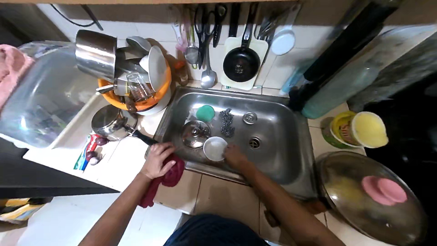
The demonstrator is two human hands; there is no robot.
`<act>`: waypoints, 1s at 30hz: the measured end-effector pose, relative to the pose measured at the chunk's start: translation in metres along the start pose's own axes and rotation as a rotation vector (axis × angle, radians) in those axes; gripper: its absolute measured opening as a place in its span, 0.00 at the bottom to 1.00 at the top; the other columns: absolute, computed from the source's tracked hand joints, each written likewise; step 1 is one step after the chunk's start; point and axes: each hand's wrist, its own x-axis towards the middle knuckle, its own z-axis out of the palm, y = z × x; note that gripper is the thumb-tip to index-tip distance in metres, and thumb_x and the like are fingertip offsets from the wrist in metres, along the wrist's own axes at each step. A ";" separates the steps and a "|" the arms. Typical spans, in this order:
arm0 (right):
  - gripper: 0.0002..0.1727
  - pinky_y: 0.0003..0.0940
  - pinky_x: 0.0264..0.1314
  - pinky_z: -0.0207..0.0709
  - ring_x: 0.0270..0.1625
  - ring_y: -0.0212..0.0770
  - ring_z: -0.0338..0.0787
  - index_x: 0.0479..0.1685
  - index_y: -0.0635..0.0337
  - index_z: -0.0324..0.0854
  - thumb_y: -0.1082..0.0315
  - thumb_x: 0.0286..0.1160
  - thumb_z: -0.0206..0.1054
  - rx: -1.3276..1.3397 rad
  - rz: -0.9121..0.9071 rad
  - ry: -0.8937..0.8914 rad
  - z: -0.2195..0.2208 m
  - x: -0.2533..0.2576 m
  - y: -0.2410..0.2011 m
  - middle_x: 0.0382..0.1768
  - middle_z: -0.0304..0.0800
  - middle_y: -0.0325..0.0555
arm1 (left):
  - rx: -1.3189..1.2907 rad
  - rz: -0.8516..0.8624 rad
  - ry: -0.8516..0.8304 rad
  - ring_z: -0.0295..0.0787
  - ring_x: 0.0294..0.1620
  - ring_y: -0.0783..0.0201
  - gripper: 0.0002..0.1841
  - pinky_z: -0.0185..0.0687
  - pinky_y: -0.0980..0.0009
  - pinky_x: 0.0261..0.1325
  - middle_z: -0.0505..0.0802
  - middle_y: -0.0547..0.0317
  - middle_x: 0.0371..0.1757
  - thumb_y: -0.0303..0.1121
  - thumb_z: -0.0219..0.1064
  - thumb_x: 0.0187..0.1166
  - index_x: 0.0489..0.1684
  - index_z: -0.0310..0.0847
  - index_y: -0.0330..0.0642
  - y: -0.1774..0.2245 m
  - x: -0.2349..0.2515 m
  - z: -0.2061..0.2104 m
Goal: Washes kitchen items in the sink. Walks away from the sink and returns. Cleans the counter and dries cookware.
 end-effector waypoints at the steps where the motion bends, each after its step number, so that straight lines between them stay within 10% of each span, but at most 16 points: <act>1: 0.16 0.66 0.83 0.58 0.83 0.70 0.68 0.62 0.73 0.84 0.72 0.84 0.61 -0.009 0.004 -0.014 0.000 -0.004 0.002 0.71 0.81 0.68 | -0.042 -0.020 0.042 0.89 0.62 0.36 0.33 0.77 0.39 0.68 0.93 0.37 0.60 0.56 0.45 0.89 0.60 0.89 0.37 0.007 0.024 0.004; 4: 0.15 0.63 0.85 0.58 0.82 0.70 0.70 0.61 0.77 0.83 0.75 0.84 0.59 0.005 0.069 -0.026 -0.006 -0.021 0.009 0.70 0.82 0.69 | -0.116 -0.252 -0.132 0.83 0.72 0.35 0.19 0.71 0.41 0.79 0.91 0.35 0.64 0.37 0.61 0.87 0.62 0.87 0.30 0.019 0.104 0.023; 11: 0.17 0.67 0.77 0.69 0.75 0.70 0.79 0.63 0.71 0.83 0.68 0.85 0.62 0.211 0.319 -0.118 -0.020 -0.071 0.030 0.67 0.83 0.72 | -0.196 -0.592 -0.751 0.75 0.80 0.33 0.21 0.63 0.36 0.83 0.82 0.28 0.74 0.37 0.57 0.92 0.75 0.78 0.31 -0.031 0.223 0.126; 16: 0.20 0.62 0.79 0.69 0.74 0.63 0.82 0.72 0.66 0.80 0.64 0.90 0.58 0.467 0.400 0.001 -0.043 -0.110 0.029 0.69 0.84 0.66 | -0.059 -0.656 -0.774 0.63 0.84 0.23 0.41 0.67 0.34 0.79 0.52 0.23 0.91 0.36 0.70 0.82 0.95 0.52 0.54 -0.046 0.242 0.172; 22: 0.22 0.61 0.80 0.67 0.76 0.64 0.80 0.77 0.68 0.75 0.63 0.93 0.54 0.488 0.345 -0.054 -0.052 -0.103 0.017 0.71 0.82 0.69 | -0.004 -0.507 -0.783 0.79 0.75 0.33 0.22 0.72 0.36 0.77 0.85 0.33 0.72 0.24 0.67 0.79 0.74 0.81 0.41 -0.046 0.237 0.190; 30: 0.23 0.55 0.84 0.65 0.78 0.61 0.79 0.77 0.70 0.75 0.64 0.93 0.54 0.539 0.243 0.050 -0.058 -0.107 -0.008 0.74 0.80 0.68 | -0.002 -0.530 -0.753 0.81 0.71 0.28 0.20 0.72 0.32 0.74 0.86 0.24 0.66 0.34 0.61 0.89 0.70 0.77 0.26 -0.020 0.235 0.106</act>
